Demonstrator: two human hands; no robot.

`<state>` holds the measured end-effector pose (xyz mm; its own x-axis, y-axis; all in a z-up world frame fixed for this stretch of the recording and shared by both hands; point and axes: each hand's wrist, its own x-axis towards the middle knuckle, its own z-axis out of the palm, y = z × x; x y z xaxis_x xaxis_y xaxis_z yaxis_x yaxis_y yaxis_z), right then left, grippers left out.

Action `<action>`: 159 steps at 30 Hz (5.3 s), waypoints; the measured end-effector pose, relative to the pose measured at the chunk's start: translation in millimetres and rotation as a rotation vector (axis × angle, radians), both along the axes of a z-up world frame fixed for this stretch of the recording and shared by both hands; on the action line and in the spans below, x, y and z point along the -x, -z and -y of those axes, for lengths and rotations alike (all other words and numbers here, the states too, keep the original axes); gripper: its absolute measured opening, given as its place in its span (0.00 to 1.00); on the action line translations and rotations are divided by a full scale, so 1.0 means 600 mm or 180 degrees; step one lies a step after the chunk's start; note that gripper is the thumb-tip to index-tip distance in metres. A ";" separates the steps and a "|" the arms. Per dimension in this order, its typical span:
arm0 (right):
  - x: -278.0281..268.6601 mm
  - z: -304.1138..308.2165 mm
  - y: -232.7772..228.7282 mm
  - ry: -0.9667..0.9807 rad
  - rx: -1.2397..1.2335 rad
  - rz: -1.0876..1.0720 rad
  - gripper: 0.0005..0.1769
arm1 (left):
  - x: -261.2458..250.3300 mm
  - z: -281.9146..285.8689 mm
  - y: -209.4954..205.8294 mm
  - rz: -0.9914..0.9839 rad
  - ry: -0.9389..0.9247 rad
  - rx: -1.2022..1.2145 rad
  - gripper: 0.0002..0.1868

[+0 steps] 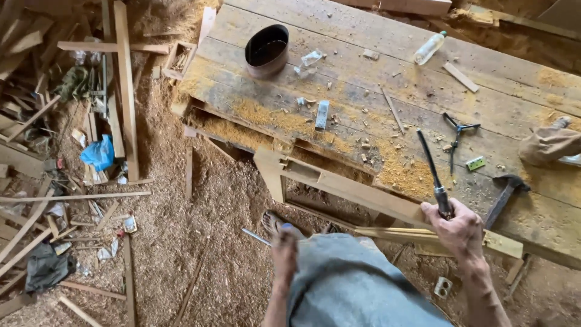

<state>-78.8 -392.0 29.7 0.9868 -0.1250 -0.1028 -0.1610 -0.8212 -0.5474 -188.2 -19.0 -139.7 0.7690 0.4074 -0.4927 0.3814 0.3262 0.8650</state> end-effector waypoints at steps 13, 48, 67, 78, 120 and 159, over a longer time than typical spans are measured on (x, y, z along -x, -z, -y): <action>0.008 -0.149 -0.166 -0.0818 -0.0611 -0.0742 0.14 | -0.217 -0.113 -0.225 0.0544 -0.0420 -0.1663 0.17; -0.059 -0.206 -0.118 -0.3039 -0.0292 0.0381 0.24 | -0.272 -0.118 -0.146 0.1308 -0.0437 -0.2360 0.08; -0.051 -0.225 -0.164 -0.2354 -0.0939 -0.0779 0.24 | -0.280 -0.107 -0.151 0.1184 -0.0713 -0.2430 0.10; -0.056 -0.237 -0.133 -0.2269 -0.1424 -0.1170 0.24 | -0.269 -0.114 -0.146 0.1051 -0.0702 -0.2433 0.11; -0.042 -0.238 -0.148 -0.2830 -0.0486 -0.0270 0.25 | -0.262 -0.110 -0.178 0.1049 -0.0676 -0.2693 0.14; -0.039 -0.239 -0.154 -0.2875 -0.0517 -0.0034 0.25 | -0.266 -0.106 -0.159 0.1153 -0.0748 -0.2377 0.15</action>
